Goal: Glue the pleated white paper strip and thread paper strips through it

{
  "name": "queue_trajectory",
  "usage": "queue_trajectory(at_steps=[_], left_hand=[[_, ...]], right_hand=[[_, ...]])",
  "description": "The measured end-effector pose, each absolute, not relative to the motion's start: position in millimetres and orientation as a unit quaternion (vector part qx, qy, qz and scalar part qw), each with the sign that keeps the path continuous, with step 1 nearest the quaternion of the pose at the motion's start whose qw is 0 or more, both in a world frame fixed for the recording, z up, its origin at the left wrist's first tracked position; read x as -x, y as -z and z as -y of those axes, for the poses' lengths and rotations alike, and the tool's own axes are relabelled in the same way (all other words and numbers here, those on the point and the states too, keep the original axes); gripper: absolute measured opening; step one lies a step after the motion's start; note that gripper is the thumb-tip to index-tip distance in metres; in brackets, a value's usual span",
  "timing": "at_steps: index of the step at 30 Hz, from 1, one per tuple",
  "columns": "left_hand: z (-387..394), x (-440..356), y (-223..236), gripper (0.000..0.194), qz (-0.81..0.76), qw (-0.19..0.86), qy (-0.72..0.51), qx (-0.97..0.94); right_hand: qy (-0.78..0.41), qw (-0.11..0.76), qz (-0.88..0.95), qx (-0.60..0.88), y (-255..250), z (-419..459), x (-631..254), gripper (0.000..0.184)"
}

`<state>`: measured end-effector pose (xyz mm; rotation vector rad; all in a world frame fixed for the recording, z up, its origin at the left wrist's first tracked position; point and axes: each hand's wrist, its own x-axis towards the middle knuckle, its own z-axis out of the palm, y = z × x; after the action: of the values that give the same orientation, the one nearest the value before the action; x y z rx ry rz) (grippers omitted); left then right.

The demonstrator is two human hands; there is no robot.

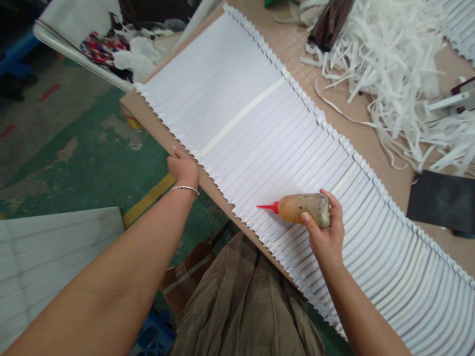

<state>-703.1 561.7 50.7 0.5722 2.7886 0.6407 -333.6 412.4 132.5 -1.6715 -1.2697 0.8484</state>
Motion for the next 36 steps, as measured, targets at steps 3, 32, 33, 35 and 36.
queue_trajectory(at_steps=[3, 32, 33, 35, 36], left_hand=[[-562, 702, -51, 0.058, -0.952, 0.108, -0.209, -0.196], [-564, 710, -42, 0.06, -0.959, 0.076, -0.188, -0.197], [-564, 710, -43, 0.061, -0.96, 0.079, -0.186, -0.196], [-565, 709, -44, 0.063, -0.961, 0.085, -0.18, -0.194], [-565, 709, -44, 0.063, -0.961, 0.088, -0.178, -0.193]], right_hand=[[-0.321, 0.425, 0.543, 0.649, -134, -405, 339, 0.071], [-0.356, 0.656, 0.29, 0.599, -120, -608, 235, 0.057], [-0.356, 0.652, 0.299, 0.6, -120, -607, 236, 0.056], [-0.355, 0.643, 0.314, 0.601, -118, -605, 238, 0.055], [-0.354, 0.64, 0.32, 0.603, -118, -604, 238, 0.055]])
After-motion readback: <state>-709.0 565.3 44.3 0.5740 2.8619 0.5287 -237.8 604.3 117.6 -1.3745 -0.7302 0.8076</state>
